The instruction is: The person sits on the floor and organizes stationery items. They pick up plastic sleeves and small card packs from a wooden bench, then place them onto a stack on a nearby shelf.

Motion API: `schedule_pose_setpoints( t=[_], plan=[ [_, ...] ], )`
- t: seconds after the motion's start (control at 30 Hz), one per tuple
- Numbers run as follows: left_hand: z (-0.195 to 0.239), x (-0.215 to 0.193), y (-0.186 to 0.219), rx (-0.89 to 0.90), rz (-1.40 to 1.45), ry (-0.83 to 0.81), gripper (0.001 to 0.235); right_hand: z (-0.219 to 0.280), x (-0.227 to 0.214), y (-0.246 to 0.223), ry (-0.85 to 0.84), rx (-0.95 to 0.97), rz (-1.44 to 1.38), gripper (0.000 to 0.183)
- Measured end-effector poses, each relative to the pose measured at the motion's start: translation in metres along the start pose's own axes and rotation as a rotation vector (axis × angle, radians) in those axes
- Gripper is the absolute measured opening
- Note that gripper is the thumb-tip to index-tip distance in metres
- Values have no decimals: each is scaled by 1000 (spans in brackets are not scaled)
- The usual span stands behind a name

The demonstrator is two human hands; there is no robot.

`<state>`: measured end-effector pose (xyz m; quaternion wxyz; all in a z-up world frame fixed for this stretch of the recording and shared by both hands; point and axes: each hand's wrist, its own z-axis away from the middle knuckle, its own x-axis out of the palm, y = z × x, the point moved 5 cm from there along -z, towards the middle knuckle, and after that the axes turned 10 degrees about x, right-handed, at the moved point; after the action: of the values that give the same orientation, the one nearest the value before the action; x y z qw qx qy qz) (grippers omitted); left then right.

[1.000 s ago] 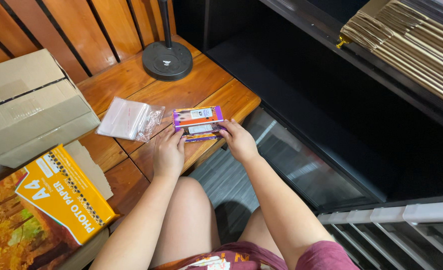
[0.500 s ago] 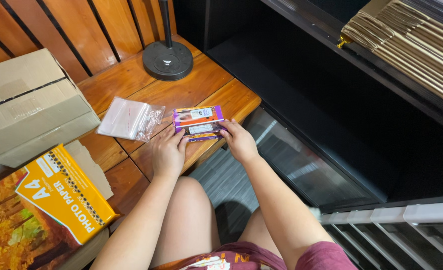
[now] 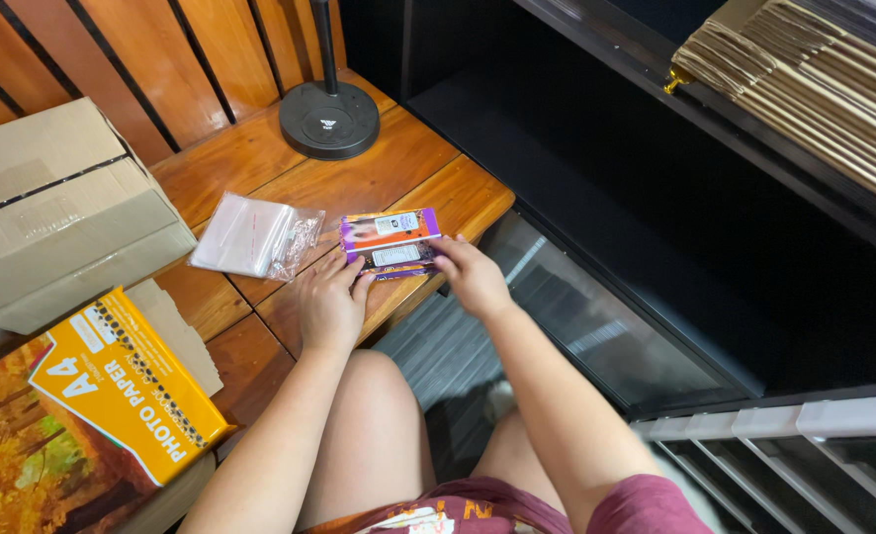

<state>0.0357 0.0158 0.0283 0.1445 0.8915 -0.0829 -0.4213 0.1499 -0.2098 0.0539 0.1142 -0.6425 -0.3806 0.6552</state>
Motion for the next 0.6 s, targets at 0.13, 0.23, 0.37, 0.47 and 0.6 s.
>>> schedule_pose_setpoints(
  t=[0.13,0.23,0.37,0.47,0.6],
  plan=[
    [-7,-1,3,23,12,31,32,-1,-22,0,-7,36,-244,42],
    [-2,8,0,30,-47,-3,35,1,-21,2,-16,81,-150,40],
    [-3,9,-2,35,-85,-6,34,-4,-34,9,110,113,-16,36],
    [0,7,2,52,-98,3,32,12,-20,64,260,283,170,26],
    [-7,-5,12,29,-103,22,32,56,99,220,-182,315,726,81]
  ],
)
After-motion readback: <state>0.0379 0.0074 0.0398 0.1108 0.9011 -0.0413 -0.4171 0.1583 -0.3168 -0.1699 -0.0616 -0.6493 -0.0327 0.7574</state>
